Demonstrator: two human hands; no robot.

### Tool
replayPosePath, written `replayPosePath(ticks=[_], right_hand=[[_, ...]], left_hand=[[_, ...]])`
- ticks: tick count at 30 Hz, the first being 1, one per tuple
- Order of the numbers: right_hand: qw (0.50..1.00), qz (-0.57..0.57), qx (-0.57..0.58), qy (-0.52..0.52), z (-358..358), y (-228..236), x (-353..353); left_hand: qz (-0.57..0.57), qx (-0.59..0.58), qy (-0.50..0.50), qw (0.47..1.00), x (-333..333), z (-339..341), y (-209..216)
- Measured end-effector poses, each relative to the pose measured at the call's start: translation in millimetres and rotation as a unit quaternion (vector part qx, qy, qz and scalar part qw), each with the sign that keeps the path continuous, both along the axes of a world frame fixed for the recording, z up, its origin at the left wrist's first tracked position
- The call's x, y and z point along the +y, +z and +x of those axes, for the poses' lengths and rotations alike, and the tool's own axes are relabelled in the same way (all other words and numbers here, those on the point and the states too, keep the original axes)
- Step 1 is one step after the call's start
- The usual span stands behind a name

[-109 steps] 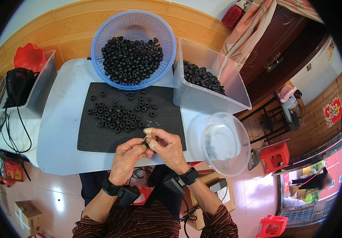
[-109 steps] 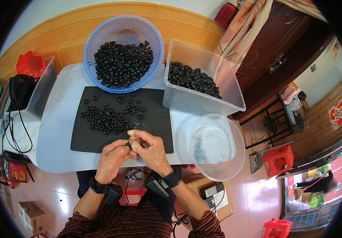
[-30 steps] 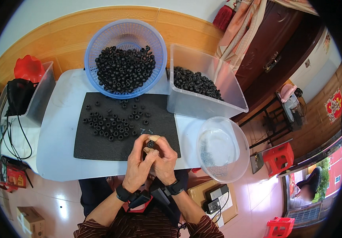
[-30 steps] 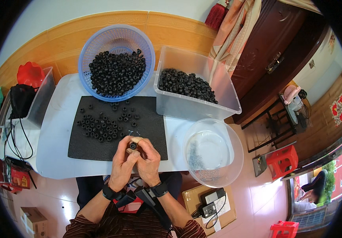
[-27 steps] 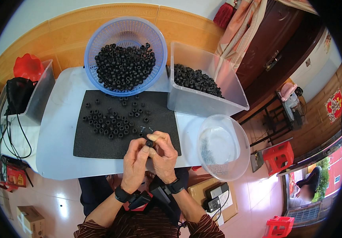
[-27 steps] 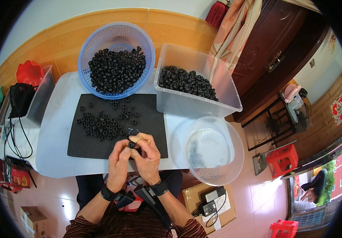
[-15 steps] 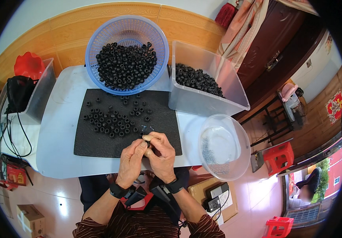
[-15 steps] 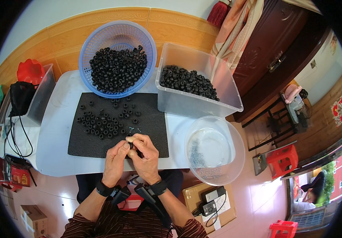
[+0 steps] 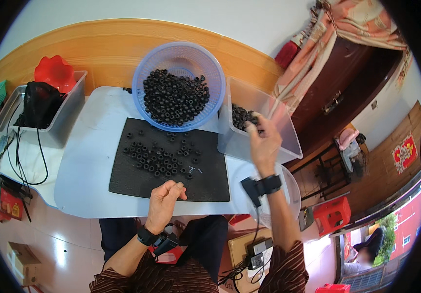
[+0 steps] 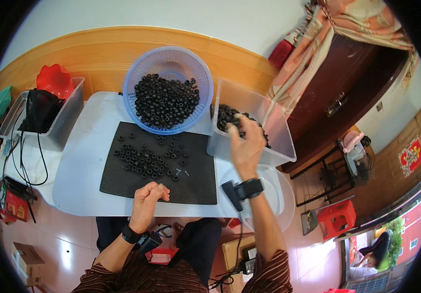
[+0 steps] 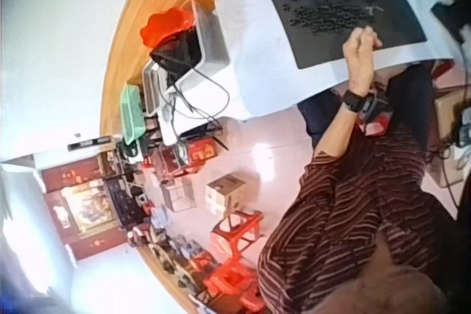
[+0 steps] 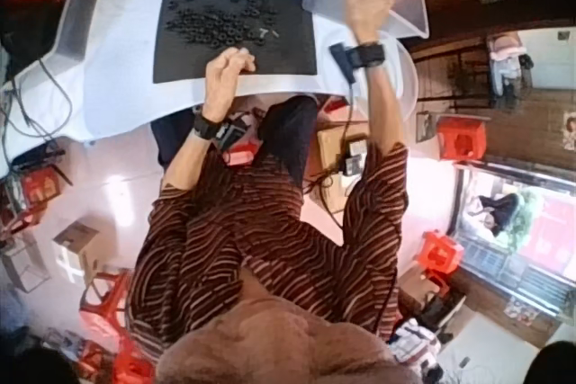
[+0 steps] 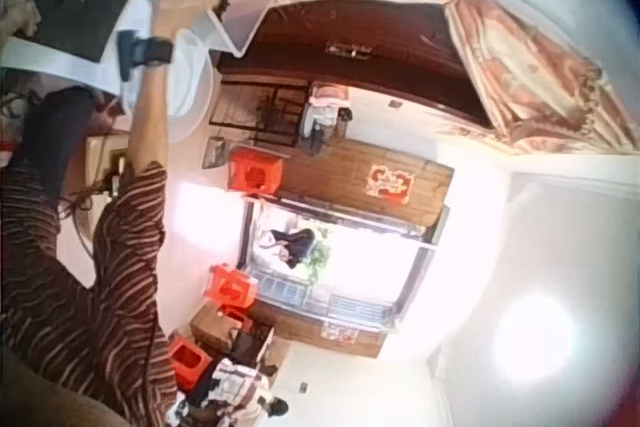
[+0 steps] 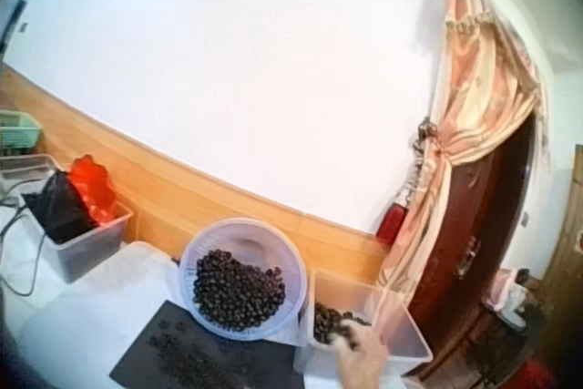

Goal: Assembling small black plastic circular parts by manually pressing them together.

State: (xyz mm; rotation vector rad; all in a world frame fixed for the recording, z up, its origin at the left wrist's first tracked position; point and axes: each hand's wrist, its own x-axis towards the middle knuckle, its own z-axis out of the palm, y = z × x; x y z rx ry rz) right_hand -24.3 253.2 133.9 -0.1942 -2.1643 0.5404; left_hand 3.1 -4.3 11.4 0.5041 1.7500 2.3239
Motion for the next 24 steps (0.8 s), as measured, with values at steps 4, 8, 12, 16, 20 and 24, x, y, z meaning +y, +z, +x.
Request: replayPosePath(ticks=[4, 8, 12, 16, 20, 24], right_hand=[[0.978, 0.188, 0.081, -0.048, -17, 16, -4], [0.984, 0.042, -0.034, 0.17, -36, -19, -65], [0.934, 0.004, -0.202, 0.296, -60, -55, -104], [0.919, 0.048, -0.242, 0.307, -86, -79, -111], [0.9, 0.037, -0.317, 0.296, -98, -68, -120], [0.861, 0.051, -0.396, 0.316, -102, -69, -120]], left_hand=[[0.008, -0.01, 0.008, 1.0, -5, -5, -8], [-0.015, -0.028, -0.006, 0.999, -9, -6, -10], [-0.003, -0.037, -0.009, 0.999, -12, -7, -11], [-0.004, -0.06, -0.038, 0.997, -11, -7, -6], [0.014, -0.065, -0.035, 0.997, -14, -9, -11], [0.012, -0.061, -0.032, 0.998, -17, -10, -9]])
